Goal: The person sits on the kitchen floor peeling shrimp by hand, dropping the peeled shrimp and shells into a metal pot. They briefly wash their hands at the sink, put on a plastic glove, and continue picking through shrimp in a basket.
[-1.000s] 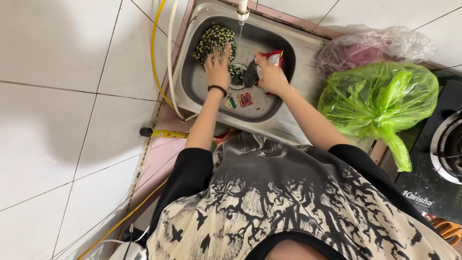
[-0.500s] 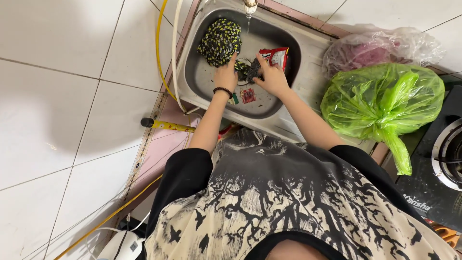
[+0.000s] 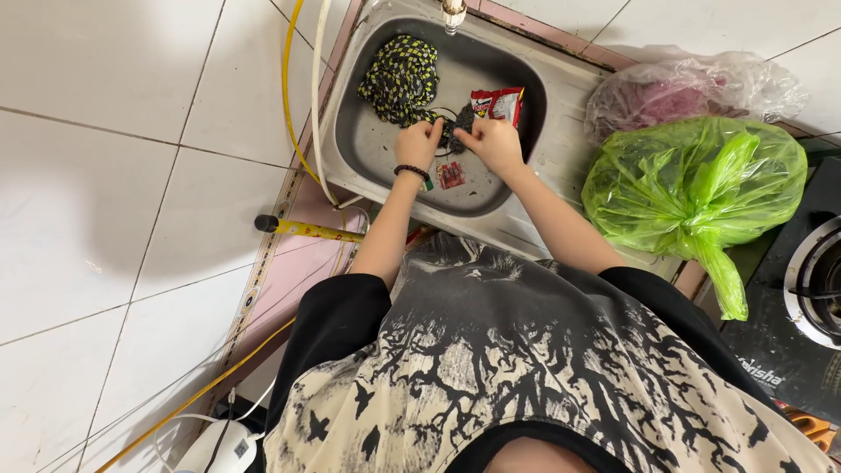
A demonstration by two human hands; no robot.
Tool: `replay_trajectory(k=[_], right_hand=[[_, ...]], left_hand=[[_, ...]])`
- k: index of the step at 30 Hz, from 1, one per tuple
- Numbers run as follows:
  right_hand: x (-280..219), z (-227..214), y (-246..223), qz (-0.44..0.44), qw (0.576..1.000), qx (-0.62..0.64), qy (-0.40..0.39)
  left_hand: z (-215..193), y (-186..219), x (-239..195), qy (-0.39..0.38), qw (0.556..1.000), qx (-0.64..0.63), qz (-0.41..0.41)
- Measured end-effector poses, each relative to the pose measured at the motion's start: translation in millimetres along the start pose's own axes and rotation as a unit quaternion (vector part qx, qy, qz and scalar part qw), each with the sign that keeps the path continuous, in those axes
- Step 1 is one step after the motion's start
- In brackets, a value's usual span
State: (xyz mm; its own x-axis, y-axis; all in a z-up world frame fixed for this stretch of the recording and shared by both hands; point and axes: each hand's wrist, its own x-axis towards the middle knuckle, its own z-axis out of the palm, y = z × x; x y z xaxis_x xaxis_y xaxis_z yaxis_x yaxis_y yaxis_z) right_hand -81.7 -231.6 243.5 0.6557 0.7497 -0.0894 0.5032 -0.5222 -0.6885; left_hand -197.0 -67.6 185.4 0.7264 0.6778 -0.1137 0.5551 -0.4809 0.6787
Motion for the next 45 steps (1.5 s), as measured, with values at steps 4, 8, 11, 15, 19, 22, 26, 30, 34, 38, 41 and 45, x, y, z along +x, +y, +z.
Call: replay_trajectory(k=[4,8,11,15,19,22,26,30,34,38,41,45], right_hand=[[-2,-3,0,-0.093,0.992,0.026,0.076],[-4,-19,-14,-0.049,0.998,-0.024,-0.023],[2,39,67,-0.030,0.995,-0.092,-0.019],[-15,-11,1,-0.272,0.933,-0.181,0.149],[-14,3,30,-0.063,0.995,-0.033,-0.075],[-22,-11,16,-0.176,0.977,-0.111,0.045],[-33,-37,-9,-0.079,0.994,0.068,-0.038],[-39,-20,13,0.002,1.000,-0.015,-0.023],[-49,-36,-11,-0.177,0.981,0.003,0.080],[-63,-38,-6,-0.037,0.999,0.039,-0.007],[-77,-77,-51,-0.317,0.918,-0.031,0.235],[-101,-62,-11,0.035,0.994,0.105,-0.001]], left_hand=[[-13,13,-7,0.088,0.988,0.039,0.118],[-17,23,-9,0.063,0.977,0.101,0.176],[-41,49,-17,-0.169,0.973,0.023,-0.156],[-11,20,-10,-0.003,0.995,0.023,0.097],[-22,38,-14,-0.049,0.997,0.017,0.051],[-23,41,-21,0.031,0.995,0.034,0.089],[-9,27,-20,0.024,0.991,-0.050,0.119],[3,21,-17,0.011,0.995,0.001,0.095],[-11,38,-27,0.086,0.961,0.051,0.258],[0,30,-21,-0.078,0.993,0.010,0.088],[-7,41,-24,0.204,0.868,0.276,0.358],[14,25,-9,-0.038,0.958,-0.018,0.284]])
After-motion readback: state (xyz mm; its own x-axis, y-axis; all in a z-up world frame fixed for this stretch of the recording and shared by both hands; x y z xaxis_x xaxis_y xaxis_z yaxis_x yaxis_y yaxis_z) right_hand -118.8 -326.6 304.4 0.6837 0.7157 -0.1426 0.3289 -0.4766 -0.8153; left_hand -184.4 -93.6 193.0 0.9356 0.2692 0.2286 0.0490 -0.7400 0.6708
